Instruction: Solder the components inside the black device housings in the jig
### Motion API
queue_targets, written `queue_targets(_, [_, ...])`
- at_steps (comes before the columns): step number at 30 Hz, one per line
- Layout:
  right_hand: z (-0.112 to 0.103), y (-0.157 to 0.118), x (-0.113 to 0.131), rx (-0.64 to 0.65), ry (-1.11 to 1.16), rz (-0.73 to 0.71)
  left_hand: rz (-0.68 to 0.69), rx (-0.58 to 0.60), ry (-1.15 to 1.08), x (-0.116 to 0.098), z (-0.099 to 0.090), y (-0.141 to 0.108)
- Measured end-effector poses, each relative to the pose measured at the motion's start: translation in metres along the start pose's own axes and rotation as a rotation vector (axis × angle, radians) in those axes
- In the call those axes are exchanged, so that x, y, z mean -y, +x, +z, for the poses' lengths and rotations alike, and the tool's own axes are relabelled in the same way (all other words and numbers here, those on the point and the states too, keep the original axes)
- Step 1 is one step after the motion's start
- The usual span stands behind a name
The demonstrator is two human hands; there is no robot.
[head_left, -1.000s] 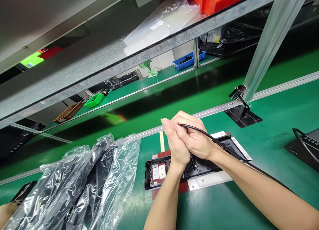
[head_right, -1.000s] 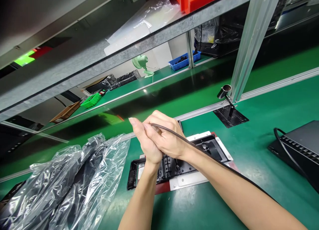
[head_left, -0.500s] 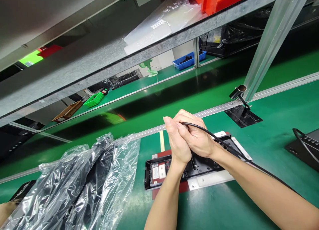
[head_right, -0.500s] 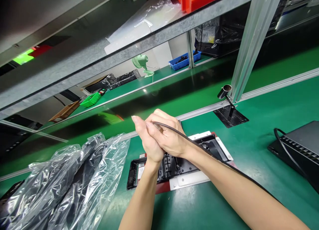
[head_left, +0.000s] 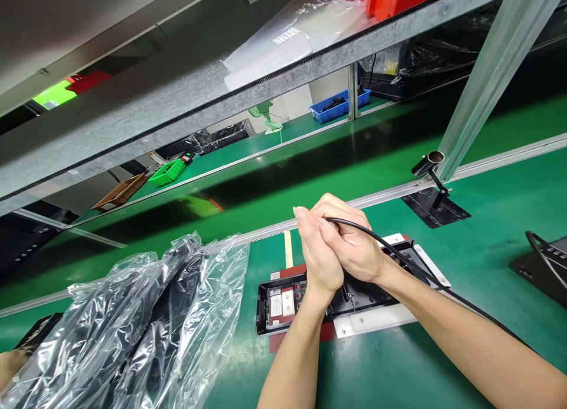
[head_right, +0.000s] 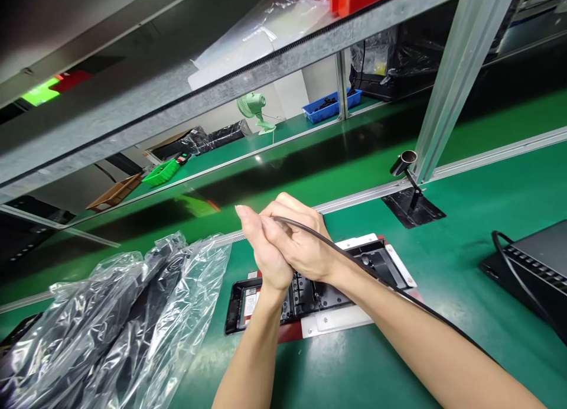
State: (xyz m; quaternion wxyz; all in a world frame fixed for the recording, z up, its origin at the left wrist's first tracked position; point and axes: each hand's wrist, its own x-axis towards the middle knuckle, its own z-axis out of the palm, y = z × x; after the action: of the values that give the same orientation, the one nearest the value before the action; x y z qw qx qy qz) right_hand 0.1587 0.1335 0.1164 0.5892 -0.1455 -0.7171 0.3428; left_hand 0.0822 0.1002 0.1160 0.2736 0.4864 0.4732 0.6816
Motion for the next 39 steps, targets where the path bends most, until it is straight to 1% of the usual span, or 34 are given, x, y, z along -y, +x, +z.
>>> queue_targets(3, [0.0009,-0.0005,-0.0004,-0.005,-0.007,-0.004,0.010,0.058,-0.038,-0.0003,-0.0010,-0.0006])
queue_targets(5, [0.0006,-0.0009,-0.0008,0.003,-0.010,0.002,0.023,0.069,-0.049,-0.0009,-0.0013,-0.0007])
queue_targets(10, [-0.0009,-0.0018,-0.0015,0.018,-0.006,-0.009,0.044,0.071,-0.053,-0.0018,-0.0011,-0.0019])
queue_targets(15, [-0.0009,-0.0026,-0.0020,0.020,0.005,-0.020,0.037,0.053,-0.045,-0.0006,-0.0009,-0.0027])
queue_targets(20, [-0.0003,-0.0031,-0.0040,0.007,0.013,-0.030,0.043,0.102,-0.076,-0.0002,-0.0002,-0.0008])
queue_targets(25, [0.0001,-0.0039,-0.0042,-0.005,0.004,-0.027,0.024,0.064,-0.037,0.0021,-0.0009,-0.0011])
queue_targets(30, [0.0004,-0.0036,-0.0037,-0.009,0.002,-0.020,0.045,0.087,-0.041,0.0008,-0.0005,-0.0007])
queue_targets(35, [0.0012,-0.0037,-0.0032,0.000,0.035,-0.023,0.044,0.058,-0.036,-0.0012,0.0000,-0.0008])
queue_targets(39, [0.0013,-0.0039,-0.0023,-0.004,0.029,0.007,0.040,0.047,-0.058,-0.0018,0.0005,-0.0016])
